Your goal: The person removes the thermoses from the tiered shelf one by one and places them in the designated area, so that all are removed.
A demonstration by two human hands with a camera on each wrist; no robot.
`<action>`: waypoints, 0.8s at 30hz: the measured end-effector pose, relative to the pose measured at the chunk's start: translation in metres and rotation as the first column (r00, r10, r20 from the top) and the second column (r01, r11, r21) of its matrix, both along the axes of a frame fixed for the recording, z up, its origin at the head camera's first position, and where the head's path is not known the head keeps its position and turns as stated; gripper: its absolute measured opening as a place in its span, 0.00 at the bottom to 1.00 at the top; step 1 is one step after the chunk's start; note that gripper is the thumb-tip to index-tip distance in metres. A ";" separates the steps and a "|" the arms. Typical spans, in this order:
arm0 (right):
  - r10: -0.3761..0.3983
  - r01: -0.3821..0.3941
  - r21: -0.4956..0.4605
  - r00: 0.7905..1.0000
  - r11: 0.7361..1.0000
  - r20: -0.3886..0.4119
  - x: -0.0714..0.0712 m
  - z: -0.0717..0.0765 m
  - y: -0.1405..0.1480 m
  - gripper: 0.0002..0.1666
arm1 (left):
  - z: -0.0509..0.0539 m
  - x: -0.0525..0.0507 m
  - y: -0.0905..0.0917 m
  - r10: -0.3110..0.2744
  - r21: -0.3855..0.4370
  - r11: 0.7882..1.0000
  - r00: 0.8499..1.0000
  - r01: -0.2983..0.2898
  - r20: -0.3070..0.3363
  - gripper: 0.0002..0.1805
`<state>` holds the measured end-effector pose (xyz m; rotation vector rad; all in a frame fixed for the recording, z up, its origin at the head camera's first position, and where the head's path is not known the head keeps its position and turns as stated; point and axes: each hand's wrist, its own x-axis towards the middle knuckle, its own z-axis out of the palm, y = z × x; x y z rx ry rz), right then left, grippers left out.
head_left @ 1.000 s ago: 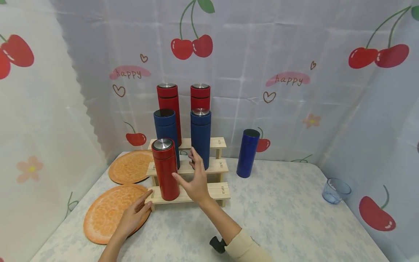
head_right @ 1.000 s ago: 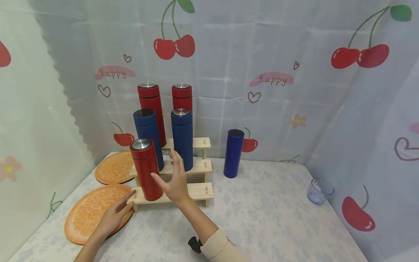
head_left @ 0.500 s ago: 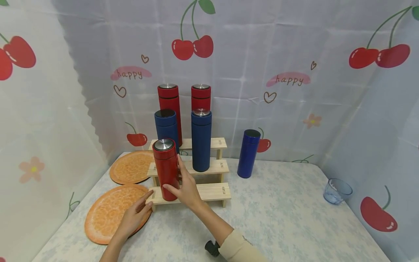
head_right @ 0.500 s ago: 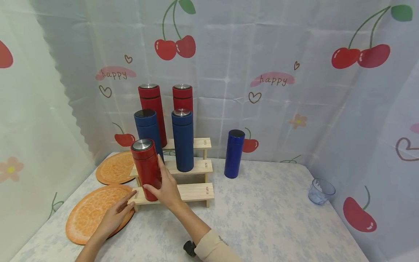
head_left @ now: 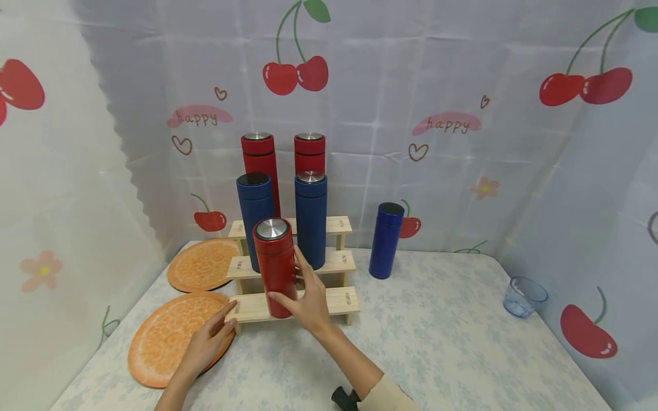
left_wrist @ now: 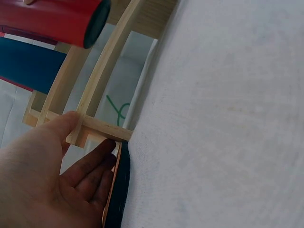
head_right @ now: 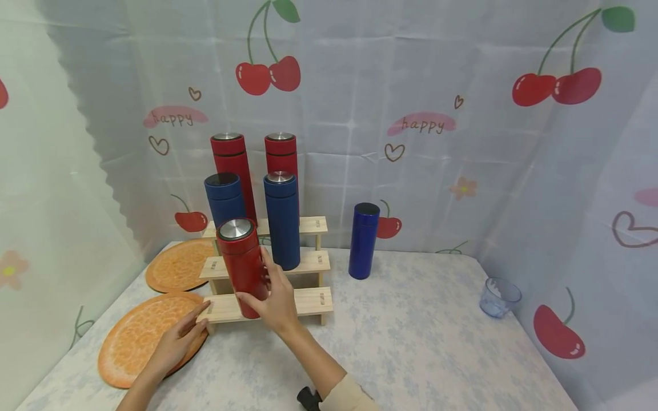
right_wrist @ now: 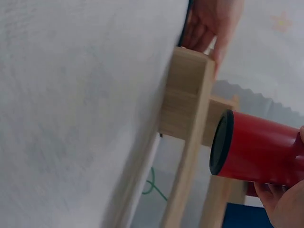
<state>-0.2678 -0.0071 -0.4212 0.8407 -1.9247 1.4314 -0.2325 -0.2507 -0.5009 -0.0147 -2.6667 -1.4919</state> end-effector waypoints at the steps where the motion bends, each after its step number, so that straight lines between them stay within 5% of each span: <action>1: -0.008 0.007 -0.016 1.000 1.000 -0.022 0.002 0.005 0.003 0.57 | 0.000 0.000 0.000 0.004 0.000 1.000 1.000 -0.004 0.004 0.31; 8: -0.103 0.080 -0.141 0.980 0.987 -0.169 0.030 0.061 0.037 0.58 | -0.001 -0.002 -0.001 0.012 0.007 1.000 1.000 -0.013 0.023 0.31; 11: -0.167 0.127 -0.186 0.961 0.974 -0.222 0.031 0.073 0.054 0.57 | -0.001 -0.002 -0.001 0.013 0.003 1.000 0.999 -0.013 0.029 0.31; 17: -0.342 0.257 -0.276 0.881 0.926 -0.327 0.020 0.087 0.090 0.56 | 0.001 -0.002 -0.001 0.016 -0.001 1.000 0.999 -0.016 0.043 0.31; 24: -0.541 0.429 -0.357 0.776 0.830 -0.325 -0.008 0.092 0.133 0.54 | 0.000 -0.001 -0.001 0.020 0.009 1.000 0.999 -0.020 0.040 0.31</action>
